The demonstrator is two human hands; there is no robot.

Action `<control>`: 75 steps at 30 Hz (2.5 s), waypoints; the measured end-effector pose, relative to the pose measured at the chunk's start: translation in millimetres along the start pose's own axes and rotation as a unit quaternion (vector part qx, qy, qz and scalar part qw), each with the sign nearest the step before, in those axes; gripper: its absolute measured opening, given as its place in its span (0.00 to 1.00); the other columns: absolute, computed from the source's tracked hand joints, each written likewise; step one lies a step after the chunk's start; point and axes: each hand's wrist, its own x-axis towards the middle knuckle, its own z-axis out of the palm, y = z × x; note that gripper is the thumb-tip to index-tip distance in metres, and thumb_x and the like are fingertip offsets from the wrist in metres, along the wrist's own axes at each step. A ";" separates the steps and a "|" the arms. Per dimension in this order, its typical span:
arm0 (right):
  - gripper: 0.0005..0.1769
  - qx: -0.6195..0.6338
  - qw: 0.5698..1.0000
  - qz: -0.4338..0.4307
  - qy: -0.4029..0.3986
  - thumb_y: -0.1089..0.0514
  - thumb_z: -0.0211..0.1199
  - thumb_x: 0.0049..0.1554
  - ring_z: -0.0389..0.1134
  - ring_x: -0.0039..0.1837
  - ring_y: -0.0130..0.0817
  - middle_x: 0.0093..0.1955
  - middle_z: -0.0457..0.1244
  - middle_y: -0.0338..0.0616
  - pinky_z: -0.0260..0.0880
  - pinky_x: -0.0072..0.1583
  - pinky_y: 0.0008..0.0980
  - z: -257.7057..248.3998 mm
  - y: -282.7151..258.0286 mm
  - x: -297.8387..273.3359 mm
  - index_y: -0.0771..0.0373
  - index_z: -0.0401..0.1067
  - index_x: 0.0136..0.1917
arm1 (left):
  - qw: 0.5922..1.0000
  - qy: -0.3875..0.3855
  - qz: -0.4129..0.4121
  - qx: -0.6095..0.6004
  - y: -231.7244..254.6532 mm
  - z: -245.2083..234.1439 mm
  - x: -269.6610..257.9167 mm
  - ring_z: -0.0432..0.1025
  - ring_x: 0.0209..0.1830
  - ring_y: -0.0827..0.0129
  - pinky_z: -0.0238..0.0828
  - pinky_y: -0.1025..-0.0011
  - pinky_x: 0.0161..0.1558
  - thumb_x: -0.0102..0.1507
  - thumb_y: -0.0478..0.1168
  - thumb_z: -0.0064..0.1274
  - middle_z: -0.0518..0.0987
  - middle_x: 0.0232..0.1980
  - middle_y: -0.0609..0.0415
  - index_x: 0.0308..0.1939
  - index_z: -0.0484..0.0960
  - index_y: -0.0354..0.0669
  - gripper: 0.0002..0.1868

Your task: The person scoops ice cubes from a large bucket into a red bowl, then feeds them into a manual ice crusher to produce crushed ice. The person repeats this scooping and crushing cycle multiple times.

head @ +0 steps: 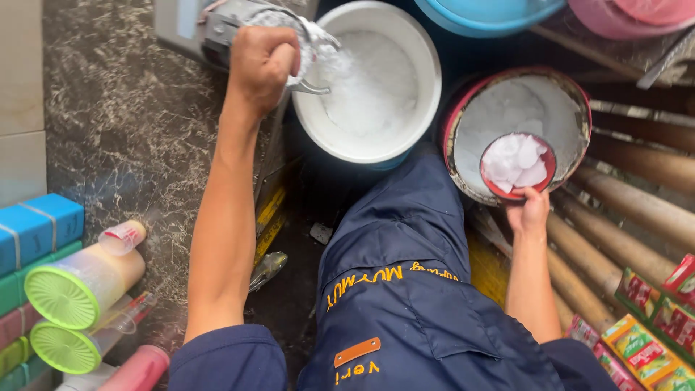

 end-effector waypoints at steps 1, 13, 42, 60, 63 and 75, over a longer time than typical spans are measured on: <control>0.42 0.008 1.000 0.004 -0.006 0.76 0.47 0.49 0.62 0.74 0.57 0.74 0.58 0.54 0.70 0.69 0.63 1.4 5.5 0.4 0.63 0.58 0.77 | 0.999 -0.009 -0.024 -0.040 2.3 -1.6 1.6 0.73 0.27 0.50 0.69 0.56 0.36 0.58 0.38 0.43 0.75 0.26 0.41 0.29 0.81 0.40 0.11; 0.45 -0.039 0.999 0.029 0.018 0.76 0.44 0.45 0.63 0.71 0.59 0.73 0.56 0.53 0.72 0.65 0.69 43.0 15.2 31.0 0.57 0.57 0.75 | 0.975 0.080 0.117 0.171 0.8 59.2 8.3 0.75 0.38 0.55 0.60 0.55 0.60 0.55 0.34 0.47 0.81 0.28 0.50 0.25 0.85 0.47 0.10; 0.44 -0.111 0.993 0.009 0.045 0.75 0.48 0.44 0.63 0.70 0.53 0.71 0.59 0.48 0.71 0.63 0.56 43.1 6.3 3.5 0.58 0.60 0.74 | 0.972 0.086 0.110 0.188 -3.8 82.7 2.4 0.76 0.35 0.53 0.61 0.53 0.57 0.50 0.36 0.52 0.81 0.26 0.47 0.22 0.85 0.51 0.07; 0.40 -0.084 0.991 0.017 0.104 0.76 0.48 0.45 0.63 0.60 0.56 0.64 0.57 0.53 0.71 0.56 0.63 92.9 -1.1 -26.7 0.58 0.58 0.71 | 0.983 0.095 0.028 0.154 -4.7 64.9 13.1 0.78 0.38 0.48 0.65 0.52 0.47 0.58 0.43 0.46 0.84 0.34 0.43 0.32 0.89 0.48 0.14; 0.40 -0.104 0.990 0.023 0.096 0.76 0.46 0.45 0.64 0.61 0.58 0.65 0.58 0.54 0.70 0.56 0.64 100.8 1.6 -27.9 0.58 0.59 0.70 | 0.975 -0.032 -0.008 0.218 -0.3 67.1 16.6 0.78 0.42 0.51 0.62 0.55 0.55 0.54 0.42 0.47 0.84 0.36 0.43 0.31 0.89 0.49 0.13; 0.37 -0.124 0.988 0.013 0.094 0.78 0.50 0.44 0.64 0.56 0.54 0.59 0.59 0.50 0.71 0.54 0.57 106.5 9.9 -10.6 0.58 0.61 0.66 | 0.968 0.011 0.030 0.247 -5.1 83.8 21.1 0.79 0.38 0.54 0.63 0.57 0.54 0.53 0.41 0.49 0.84 0.31 0.47 0.26 0.87 0.50 0.10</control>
